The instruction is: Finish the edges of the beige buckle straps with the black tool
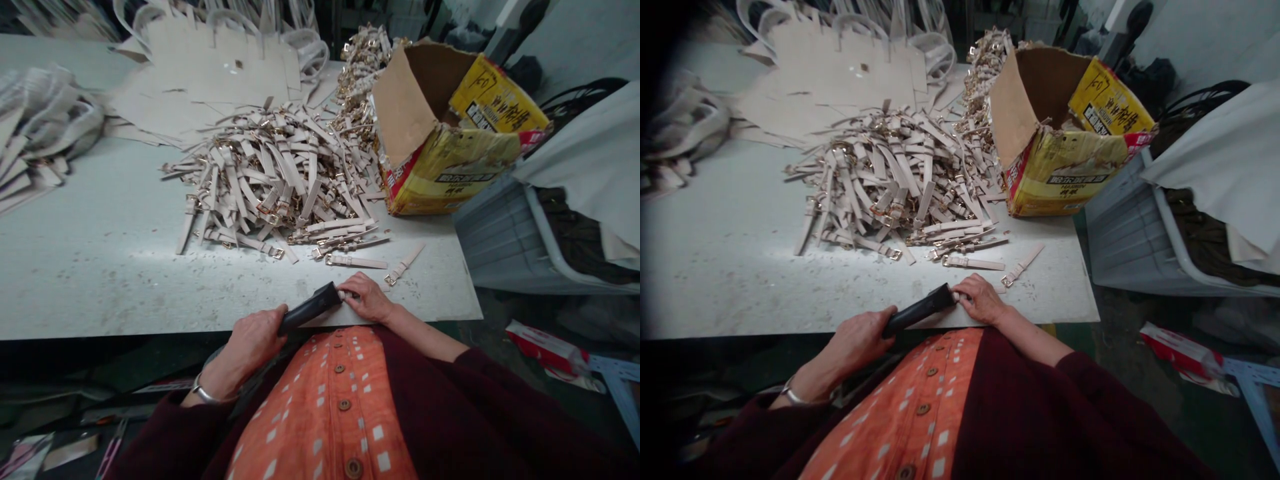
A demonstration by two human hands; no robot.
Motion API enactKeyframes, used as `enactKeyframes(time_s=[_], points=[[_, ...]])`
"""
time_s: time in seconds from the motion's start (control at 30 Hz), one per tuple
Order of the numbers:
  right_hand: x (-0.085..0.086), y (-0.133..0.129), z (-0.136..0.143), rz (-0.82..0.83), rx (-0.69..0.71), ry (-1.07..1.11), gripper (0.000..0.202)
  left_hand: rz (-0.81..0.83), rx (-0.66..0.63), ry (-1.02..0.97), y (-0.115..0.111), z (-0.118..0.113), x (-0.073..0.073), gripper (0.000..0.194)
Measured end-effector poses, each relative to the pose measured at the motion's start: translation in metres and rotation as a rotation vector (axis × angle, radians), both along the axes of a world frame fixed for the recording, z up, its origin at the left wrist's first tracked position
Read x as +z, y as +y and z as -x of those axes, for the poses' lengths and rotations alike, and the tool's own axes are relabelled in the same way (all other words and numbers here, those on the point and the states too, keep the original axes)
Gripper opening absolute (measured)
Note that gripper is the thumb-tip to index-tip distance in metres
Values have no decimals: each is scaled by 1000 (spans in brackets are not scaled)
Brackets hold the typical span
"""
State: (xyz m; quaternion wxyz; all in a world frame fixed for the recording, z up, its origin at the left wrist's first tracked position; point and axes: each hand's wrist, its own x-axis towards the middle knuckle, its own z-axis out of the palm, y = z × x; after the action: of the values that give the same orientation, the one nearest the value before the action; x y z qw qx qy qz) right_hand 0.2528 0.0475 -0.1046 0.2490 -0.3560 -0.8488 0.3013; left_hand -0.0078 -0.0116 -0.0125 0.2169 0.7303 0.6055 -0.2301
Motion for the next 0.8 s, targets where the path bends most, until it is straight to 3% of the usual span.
enactKeyframes(time_s=[0.2, 0.53, 0.8], points=[[-2, -10, -3, -31, -141, 13, 22, 16, 15, 1, 0, 2, 2, 34], [-5, -15, -14, -38, -147, 22, 23, 7, 11, 15, -2, -1, 5, 26], [-7, -13, -15, -9, -126, 23, 22, -4, 43, -32, -2, -22, 7, 27]])
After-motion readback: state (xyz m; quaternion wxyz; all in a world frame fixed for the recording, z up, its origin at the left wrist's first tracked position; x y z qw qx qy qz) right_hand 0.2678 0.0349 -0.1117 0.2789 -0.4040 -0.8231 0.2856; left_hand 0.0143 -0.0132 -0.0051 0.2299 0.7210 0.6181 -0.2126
